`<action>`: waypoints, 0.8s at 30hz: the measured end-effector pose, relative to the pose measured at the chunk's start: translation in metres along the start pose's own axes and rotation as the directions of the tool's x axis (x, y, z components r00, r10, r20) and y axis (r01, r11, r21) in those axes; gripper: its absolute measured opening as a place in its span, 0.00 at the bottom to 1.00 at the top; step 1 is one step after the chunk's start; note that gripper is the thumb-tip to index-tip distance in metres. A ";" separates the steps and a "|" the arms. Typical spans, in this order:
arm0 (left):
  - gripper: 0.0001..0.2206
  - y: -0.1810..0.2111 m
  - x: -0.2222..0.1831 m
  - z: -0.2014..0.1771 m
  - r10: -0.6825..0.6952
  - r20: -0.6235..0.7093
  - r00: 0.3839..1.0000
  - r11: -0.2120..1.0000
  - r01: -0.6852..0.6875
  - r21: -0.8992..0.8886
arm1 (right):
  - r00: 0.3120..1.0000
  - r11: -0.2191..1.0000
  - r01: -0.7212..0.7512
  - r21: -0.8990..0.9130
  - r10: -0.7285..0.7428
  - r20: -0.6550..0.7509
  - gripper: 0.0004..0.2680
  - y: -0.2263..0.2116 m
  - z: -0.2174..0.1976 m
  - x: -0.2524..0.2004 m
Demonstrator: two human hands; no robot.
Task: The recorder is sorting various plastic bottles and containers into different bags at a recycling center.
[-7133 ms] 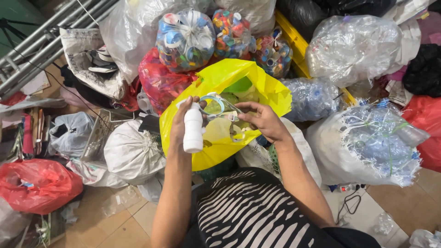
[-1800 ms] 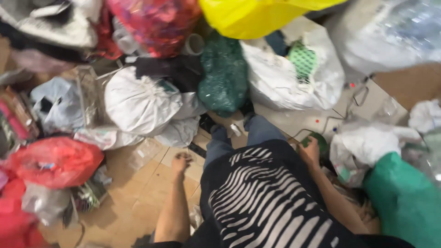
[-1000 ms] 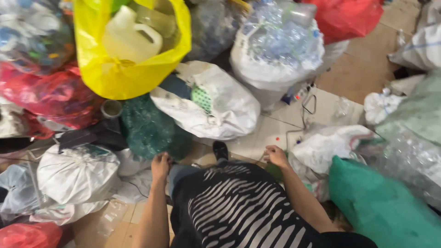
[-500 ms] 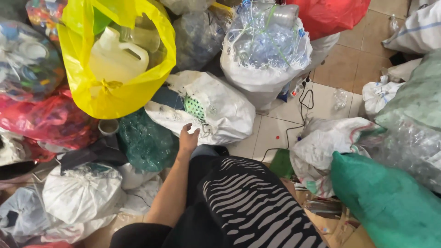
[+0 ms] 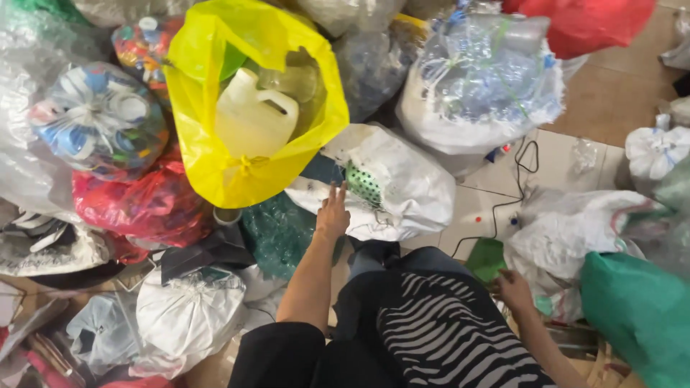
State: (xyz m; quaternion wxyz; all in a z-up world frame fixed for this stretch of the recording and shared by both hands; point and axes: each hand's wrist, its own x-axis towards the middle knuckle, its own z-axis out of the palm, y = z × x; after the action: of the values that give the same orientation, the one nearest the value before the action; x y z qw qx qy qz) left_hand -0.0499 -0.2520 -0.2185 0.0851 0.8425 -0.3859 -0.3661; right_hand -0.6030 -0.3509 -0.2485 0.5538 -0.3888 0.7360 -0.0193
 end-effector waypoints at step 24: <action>0.14 -0.048 -0.010 -0.018 0.290 -0.259 0.921 0.900 -0.354 -0.253 | 0.994 0.986 0.096 -0.137 -0.102 -0.036 0.12 -0.036 0.023 -0.034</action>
State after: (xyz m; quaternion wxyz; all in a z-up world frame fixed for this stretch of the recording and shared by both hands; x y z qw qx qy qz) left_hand -0.0139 -0.2149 -0.2208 0.3107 0.7789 -0.4501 -0.3069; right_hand -0.5615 -0.3469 -0.2138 0.5088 -0.4609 0.7271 -0.0054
